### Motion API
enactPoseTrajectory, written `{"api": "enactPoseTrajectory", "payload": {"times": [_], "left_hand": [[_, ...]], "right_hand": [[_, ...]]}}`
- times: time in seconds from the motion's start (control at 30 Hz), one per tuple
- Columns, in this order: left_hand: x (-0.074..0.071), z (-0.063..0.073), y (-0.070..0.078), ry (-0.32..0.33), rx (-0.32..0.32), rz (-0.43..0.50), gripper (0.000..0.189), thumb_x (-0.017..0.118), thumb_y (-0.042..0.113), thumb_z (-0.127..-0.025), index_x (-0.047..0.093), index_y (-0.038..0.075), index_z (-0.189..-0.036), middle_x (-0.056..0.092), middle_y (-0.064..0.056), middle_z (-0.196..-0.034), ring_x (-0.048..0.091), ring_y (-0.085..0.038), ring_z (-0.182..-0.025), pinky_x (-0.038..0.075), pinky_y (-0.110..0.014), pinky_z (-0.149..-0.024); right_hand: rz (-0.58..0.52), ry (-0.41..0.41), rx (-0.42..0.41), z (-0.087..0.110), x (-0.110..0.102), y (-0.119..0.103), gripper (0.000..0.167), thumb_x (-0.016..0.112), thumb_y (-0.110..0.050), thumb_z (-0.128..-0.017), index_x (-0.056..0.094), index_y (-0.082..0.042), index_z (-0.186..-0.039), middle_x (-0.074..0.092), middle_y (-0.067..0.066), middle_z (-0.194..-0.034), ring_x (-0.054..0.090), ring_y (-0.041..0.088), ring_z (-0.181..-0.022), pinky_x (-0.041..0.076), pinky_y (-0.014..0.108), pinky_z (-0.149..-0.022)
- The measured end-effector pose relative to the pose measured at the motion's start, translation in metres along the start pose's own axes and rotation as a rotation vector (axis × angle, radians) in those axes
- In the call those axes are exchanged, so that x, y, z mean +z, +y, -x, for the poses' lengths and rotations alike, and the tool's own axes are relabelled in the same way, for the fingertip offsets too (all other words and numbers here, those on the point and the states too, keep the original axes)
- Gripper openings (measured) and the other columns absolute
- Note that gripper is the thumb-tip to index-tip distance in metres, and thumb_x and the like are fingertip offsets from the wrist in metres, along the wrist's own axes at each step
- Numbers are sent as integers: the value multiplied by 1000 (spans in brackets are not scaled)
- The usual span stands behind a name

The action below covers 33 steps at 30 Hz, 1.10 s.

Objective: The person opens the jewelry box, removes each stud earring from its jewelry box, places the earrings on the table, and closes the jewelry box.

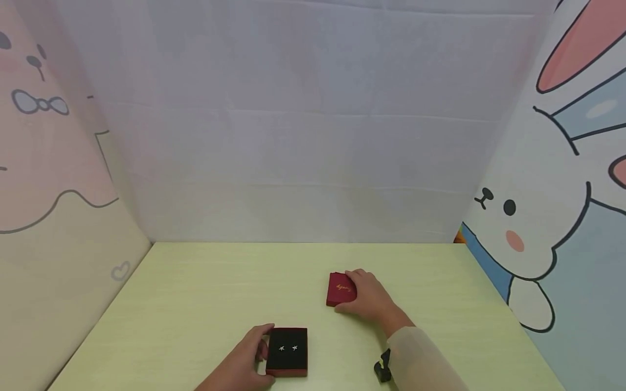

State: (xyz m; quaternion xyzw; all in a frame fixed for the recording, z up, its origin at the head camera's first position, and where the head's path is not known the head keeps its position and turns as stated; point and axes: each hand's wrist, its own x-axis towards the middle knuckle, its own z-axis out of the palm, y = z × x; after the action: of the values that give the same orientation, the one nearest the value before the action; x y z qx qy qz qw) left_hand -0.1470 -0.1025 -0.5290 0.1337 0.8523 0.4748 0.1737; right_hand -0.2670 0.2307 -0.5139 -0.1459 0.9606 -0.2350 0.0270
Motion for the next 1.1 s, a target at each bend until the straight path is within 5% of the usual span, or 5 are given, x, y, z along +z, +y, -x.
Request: {"api": "enactPoseTrajectory", "payload": {"times": [0.73,1.1], "left_hand": [[1,0,-1,-4,16,11,95,87,9,-71,37,-2,-151,51,-4,-100,50,-17,-85,45,-28,-73],[1,0,-1,-4,16,6,95,88,10,-71,37,-3,-151,50,-4,-100,50,-16,-85,45,-27,-73]], "right_hand": [[55,8,37,5,-5,-3,99,90,-53,-71,50,-8,-149,50,14,-144,50,36,-123,45,59,-98],[57,83,-20,18,-15,-14,96,90,-51,-73,51,-4,-147,51,16,-144,50,39,-129,39,62,-104]]}}
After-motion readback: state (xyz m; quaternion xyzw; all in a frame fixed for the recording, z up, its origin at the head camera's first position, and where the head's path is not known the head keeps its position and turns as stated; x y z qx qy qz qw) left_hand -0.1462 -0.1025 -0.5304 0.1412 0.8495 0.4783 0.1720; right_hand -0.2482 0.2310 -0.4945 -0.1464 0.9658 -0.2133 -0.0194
